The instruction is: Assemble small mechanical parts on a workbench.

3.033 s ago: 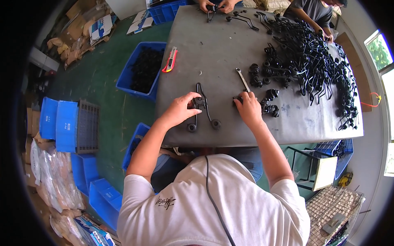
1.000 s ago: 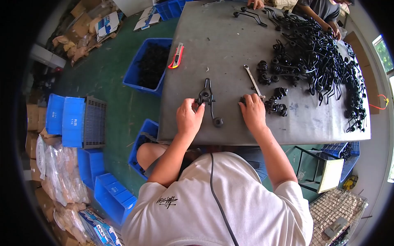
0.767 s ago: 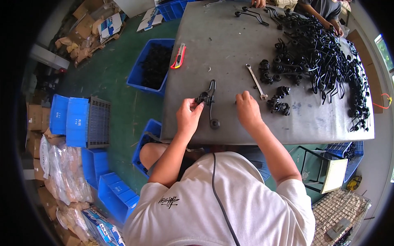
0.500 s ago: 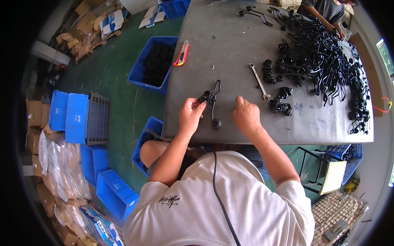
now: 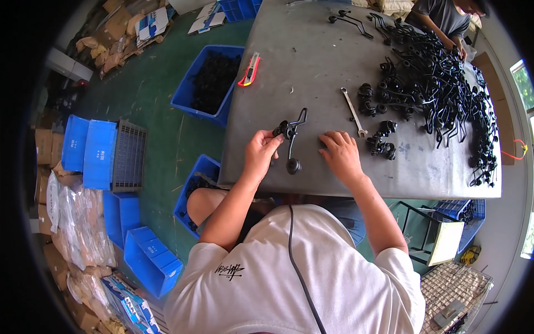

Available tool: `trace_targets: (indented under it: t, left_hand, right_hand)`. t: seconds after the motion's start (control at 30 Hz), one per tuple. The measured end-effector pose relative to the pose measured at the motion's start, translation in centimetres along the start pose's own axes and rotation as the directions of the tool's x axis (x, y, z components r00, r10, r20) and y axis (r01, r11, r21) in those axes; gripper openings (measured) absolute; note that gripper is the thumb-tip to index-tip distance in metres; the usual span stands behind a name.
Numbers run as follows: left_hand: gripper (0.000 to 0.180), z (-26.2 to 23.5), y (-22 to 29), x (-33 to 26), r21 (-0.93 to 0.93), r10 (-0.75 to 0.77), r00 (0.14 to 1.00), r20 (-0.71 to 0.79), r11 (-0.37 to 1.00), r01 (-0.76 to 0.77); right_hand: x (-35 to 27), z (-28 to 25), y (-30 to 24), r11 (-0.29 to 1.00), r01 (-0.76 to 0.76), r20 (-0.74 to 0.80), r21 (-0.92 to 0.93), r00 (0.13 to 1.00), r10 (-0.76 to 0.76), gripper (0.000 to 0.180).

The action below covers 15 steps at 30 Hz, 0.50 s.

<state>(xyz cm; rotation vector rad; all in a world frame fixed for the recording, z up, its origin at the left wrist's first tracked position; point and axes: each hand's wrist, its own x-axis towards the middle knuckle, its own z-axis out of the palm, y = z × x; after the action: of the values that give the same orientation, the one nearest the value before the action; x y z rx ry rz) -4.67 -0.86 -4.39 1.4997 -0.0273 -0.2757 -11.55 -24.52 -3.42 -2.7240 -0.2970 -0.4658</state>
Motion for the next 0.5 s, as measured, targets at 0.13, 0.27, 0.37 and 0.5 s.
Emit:
trace_targets:
  t: [0.13,0.27,0.37,0.5]
  left_hand:
    - [0.029,0.6,0.6,-0.3,-0.023,0.000,1.000,-0.010,1.000,-0.001]
    - [0.029,1.1,1.1,-0.6,0.034,-0.056,0.998,0.009,0.998,0.055]
    - [0.029,1.1,0.8,-0.6,0.002,-0.096,0.995,0.024,0.995,0.096]
    - [0.029,1.1,0.6,-0.7,-0.014,-0.110,0.993,0.031,0.994,0.111]
  right_hand:
    - [0.0,0.1,-1.0,0.996,-0.078,0.081,0.033,0.994,0.075,0.031]
    - [1.5,-0.1,-3.7,0.863,-0.186,-0.102,0.470,0.959,0.263,0.031]
    - [3.2,-0.3,-5.5,0.824,-0.126,-0.154,0.553,0.956,0.249,0.032]
    - [3.4,0.3,-5.7,0.888,-0.054,-0.208,0.456,0.964,0.165,0.030]
